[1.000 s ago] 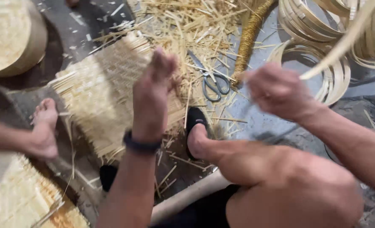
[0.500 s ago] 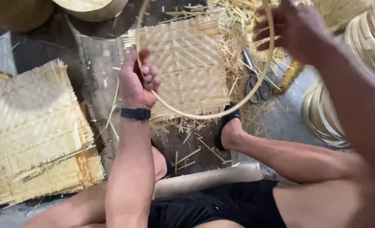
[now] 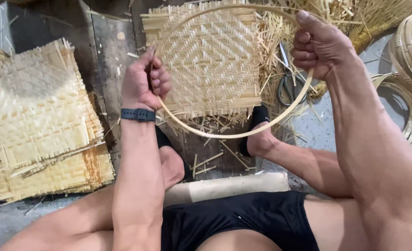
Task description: Assembling and weaving a bamboo steamer or basket using strips and a wooden mold.
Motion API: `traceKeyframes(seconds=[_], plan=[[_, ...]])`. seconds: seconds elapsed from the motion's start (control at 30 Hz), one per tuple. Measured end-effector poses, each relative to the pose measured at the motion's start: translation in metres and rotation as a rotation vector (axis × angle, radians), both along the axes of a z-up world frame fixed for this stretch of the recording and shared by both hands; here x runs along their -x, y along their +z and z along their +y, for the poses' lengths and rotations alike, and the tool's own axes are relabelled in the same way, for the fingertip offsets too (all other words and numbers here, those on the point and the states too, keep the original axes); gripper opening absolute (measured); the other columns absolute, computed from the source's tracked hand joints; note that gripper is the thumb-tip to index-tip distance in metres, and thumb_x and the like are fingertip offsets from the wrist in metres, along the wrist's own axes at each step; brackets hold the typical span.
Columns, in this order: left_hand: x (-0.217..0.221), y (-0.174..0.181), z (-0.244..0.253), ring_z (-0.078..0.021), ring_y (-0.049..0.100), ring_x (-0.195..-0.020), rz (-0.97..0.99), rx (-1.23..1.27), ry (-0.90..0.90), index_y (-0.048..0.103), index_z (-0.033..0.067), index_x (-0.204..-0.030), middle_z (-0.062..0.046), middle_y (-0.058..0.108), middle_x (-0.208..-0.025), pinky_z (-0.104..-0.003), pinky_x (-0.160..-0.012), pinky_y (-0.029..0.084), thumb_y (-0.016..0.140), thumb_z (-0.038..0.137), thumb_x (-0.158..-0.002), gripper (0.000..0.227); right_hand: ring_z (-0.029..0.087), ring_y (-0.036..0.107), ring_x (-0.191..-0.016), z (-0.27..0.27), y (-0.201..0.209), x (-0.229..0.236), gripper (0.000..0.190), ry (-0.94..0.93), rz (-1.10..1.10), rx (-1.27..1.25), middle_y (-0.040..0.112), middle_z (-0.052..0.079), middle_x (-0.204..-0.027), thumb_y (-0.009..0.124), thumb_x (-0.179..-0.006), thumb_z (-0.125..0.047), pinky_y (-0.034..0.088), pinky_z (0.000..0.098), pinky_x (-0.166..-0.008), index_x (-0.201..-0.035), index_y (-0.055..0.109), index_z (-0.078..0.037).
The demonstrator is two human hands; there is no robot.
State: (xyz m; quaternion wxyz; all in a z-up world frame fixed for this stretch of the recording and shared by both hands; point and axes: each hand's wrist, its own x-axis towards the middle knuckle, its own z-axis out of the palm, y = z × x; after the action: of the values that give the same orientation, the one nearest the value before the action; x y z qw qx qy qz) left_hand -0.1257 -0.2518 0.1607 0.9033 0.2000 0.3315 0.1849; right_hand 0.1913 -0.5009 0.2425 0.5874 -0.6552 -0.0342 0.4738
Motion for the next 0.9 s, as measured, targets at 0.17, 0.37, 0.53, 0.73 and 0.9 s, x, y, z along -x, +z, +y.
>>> traceKeyframes(seconds=[0.17,0.37,0.53,0.73,0.9], plan=[[-0.005,-0.003,-0.003,-0.0082,0.039,-0.043,0.000,0.091,0.010,0.059,0.0097,-0.076,0.004,0.047,-0.055,-0.025,-0.039,0.029,0.068,0.032,-0.100,0.034,0.005,0.033,-0.049,-0.005,-0.012,0.016,0.043,0.059,-0.006,-0.046,0.041,-0.006,-0.062,0.067,-0.106,-0.049,0.027,0.0219,-0.042,-0.083,0.056,-0.015],[-0.003,-0.023,-0.008,-0.0108,0.045,-0.042,-0.124,0.261,0.151,0.059,0.0084,-0.073,0.001,0.051,-0.052,-0.025,-0.036,0.036,0.066,0.035,-0.098,0.038,0.012,0.044,-0.049,-0.015,-0.052,0.032,0.049,-0.206,0.134,-0.310,0.042,-0.002,-0.055,0.067,-0.105,-0.048,0.038,0.0272,-0.045,-0.074,0.058,-0.011],[0.003,-0.028,0.000,-0.0095,0.045,-0.048,-0.105,0.098,0.218,0.062,0.0083,-0.081,0.001,0.051,-0.060,-0.024,-0.043,0.037,0.069,0.030,-0.104,0.032,0.010,0.040,-0.044,-0.020,-0.057,0.030,0.054,-0.236,0.018,-0.250,0.039,-0.003,-0.053,0.070,-0.108,-0.045,0.034,0.0292,-0.038,-0.067,0.049,-0.016],[0.001,-0.032,-0.010,-0.0067,0.047,-0.047,-0.021,0.015,0.277,0.076,0.0042,-0.099,0.003,0.052,-0.061,-0.021,-0.039,0.039,0.072,0.043,-0.094,0.039,0.013,0.065,-0.070,0.009,-0.050,0.057,0.035,-0.110,-0.200,-0.136,0.064,0.005,-0.083,0.071,-0.095,-0.027,0.059,0.0278,-0.060,-0.115,0.063,0.000],[-0.006,-0.099,0.002,-0.0057,0.057,-0.055,0.297,-0.347,0.367,0.076,0.0200,-0.123,0.000,0.066,-0.080,-0.021,-0.041,0.049,0.081,0.036,-0.086,0.041,0.014,0.072,-0.080,0.030,-0.105,0.041,0.040,0.007,-0.588,0.090,0.074,0.007,-0.096,0.076,-0.090,-0.010,0.063,0.0292,-0.067,-0.127,0.064,-0.001]])
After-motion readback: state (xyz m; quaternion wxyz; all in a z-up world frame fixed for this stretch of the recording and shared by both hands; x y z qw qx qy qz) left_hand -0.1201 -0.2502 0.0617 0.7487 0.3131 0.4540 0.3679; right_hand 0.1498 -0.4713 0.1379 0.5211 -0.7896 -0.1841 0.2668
